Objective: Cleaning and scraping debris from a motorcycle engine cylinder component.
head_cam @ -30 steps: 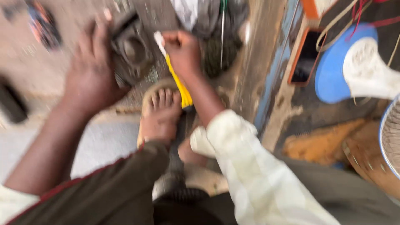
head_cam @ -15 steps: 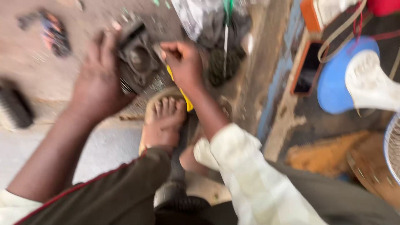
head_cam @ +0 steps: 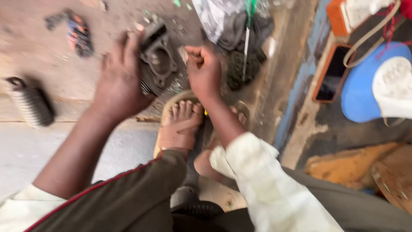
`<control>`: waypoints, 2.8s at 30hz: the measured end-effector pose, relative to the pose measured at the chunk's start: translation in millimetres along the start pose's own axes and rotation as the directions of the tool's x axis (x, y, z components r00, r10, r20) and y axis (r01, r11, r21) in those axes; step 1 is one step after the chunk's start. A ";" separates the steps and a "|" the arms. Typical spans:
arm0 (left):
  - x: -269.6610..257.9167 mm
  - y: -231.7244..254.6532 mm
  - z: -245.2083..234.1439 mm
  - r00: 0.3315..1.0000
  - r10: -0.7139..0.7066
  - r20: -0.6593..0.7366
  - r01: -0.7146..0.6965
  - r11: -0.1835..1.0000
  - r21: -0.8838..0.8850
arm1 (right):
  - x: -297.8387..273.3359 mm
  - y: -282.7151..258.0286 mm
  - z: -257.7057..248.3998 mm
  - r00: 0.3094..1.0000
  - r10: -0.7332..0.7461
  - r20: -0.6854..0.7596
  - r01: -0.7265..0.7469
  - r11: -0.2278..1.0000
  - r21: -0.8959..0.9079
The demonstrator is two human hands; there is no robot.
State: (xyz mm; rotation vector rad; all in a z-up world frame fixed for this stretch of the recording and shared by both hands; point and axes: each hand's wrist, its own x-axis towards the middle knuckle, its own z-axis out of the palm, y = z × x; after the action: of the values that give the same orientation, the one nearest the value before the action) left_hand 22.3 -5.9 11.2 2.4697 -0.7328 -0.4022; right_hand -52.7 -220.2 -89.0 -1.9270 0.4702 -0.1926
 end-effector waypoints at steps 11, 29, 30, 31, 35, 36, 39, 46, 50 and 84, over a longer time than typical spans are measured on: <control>-27.4 -1.4 23.2 0.998 0.030 0.058 -0.023 0.993 -0.119 | -42.2 0.9 -12.5 0.999 0.002 -0.035 -0.010 0.978 -0.208; 13.0 -10.8 6.1 0.999 0.017 0.032 -0.018 0.999 0.038 | -6.5 -7.6 0.1 0.999 -0.035 -0.021 0.033 0.995 -0.089; 3.1 -6.3 8.8 0.999 0.013 0.044 -0.014 1.000 0.008 | -21.3 -12.7 -5.1 1.000 0.026 0.003 -0.025 0.993 -0.119; -7.3 -1.6 12.2 0.998 0.010 0.056 -0.008 1.000 -0.022 | -34.5 -16.5 -10.4 0.996 0.087 0.025 -0.082 0.985 -0.151; 8.5 1.0 0.9 0.999 -0.018 0.035 0.018 1.000 -0.009 | -15.0 12.9 -10.1 0.995 0.095 0.041 -0.085 0.977 -0.195; 4.9 1.7 0.1 0.999 -0.032 0.042 0.033 0.999 -0.009 | -18.5 13.9 -9.5 0.993 0.104 0.054 -0.091 0.977 -0.193; -19.4 16.3 12.5 0.973 -0.082 0.215 0.111 0.986 -0.125 | -58.8 8.4 -32.6 0.966 0.245 0.087 -0.227 0.958 -0.175; -7.5 2.5 8.1 0.999 0.012 0.045 -0.010 0.999 -0.049 | -20.2 -15.9 -19.0 0.827 0.553 0.097 -0.548 0.756 0.358; -4.7 1.8 3.5 0.999 0.025 0.026 -0.023 0.997 -0.075 | 6.2 -27.0 -5.3 0.923 0.375 0.087 -0.383 0.917 0.112; 9.4 11.8 -15.2 0.979 -0.047 0.199 0.038 0.998 0.052 | 23.7 -113.0 -43.2 0.915 0.078 0.396 0.205 0.755 -0.623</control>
State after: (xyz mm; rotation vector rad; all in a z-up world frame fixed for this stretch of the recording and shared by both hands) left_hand 31.3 -13.6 29.0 2.5181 -0.7791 -0.6649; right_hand -19.8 -229.3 29.5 -2.5977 0.1922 0.3831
